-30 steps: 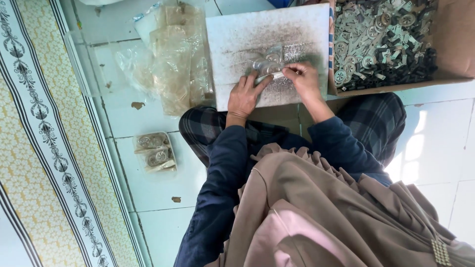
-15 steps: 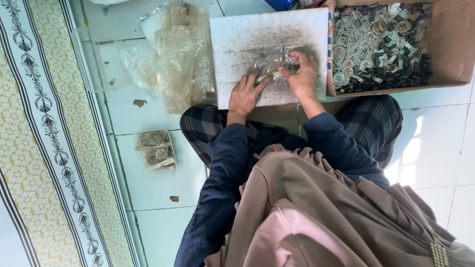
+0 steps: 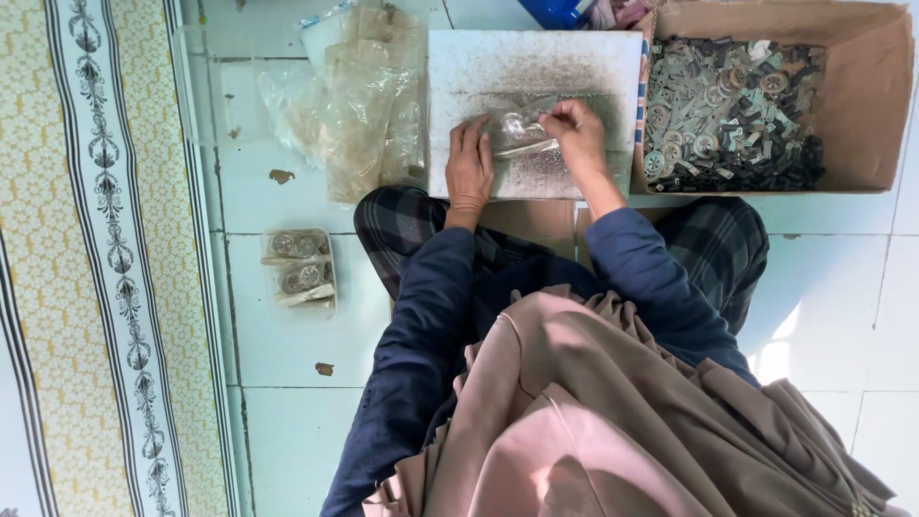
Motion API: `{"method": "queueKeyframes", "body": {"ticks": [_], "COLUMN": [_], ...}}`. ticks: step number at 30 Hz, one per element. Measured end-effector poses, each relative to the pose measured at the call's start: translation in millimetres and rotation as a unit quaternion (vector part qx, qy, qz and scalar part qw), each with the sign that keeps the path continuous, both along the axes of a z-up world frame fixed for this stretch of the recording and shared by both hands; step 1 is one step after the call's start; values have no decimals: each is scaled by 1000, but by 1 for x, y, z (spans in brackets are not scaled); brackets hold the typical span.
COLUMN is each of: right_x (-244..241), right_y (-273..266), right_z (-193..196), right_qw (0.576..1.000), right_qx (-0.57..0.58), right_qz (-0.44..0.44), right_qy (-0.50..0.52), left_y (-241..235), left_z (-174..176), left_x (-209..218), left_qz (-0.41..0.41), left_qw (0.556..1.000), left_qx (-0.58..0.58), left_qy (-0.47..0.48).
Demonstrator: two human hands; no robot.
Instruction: The person places circular metal items into small plastic bags while sitting on a tiled floor. The person uses their hands to select individual pieces from a large cardboard box and inserts them into separate clear plastic sleeves, occasionally grouping or arranging them.
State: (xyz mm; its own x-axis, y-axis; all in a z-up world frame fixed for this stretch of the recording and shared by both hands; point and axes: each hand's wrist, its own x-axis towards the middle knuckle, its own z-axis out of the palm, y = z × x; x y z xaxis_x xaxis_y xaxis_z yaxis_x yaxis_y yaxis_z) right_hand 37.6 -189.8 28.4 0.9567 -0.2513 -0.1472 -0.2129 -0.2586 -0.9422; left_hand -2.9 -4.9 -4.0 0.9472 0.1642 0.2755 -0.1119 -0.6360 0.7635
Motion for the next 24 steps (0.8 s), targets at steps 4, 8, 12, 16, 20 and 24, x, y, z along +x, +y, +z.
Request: {"method": "queueKeyframes", "body": {"ticks": [4,8,12,16,20,24], "right_x": [-19,-41,-51,-70,-98,-130], "right_y": [15,29,53,117,185,244], "right_z": [28,47,26,22,32,30], "right_qw": [992,949,916,909,908,876], "right_qx": [129,293,340,329,238,102], "right_qz": [8,34,104,183,311,458], "right_qy": [-5,115,186,179,145,115], "left_y": [0,18,36,86,152,211], "left_z": [26,47,4,-2,0,-19], "left_x": [-18,-53,-88,-127,-170,-212], "left_qz": [31,-2,12,88,195,277], "left_qw": [980,892,751,720,731,732], "left_qx": [-187,-418,-645,-683,-646,-611], "left_qy": [60,171,141,91,104,120]}}
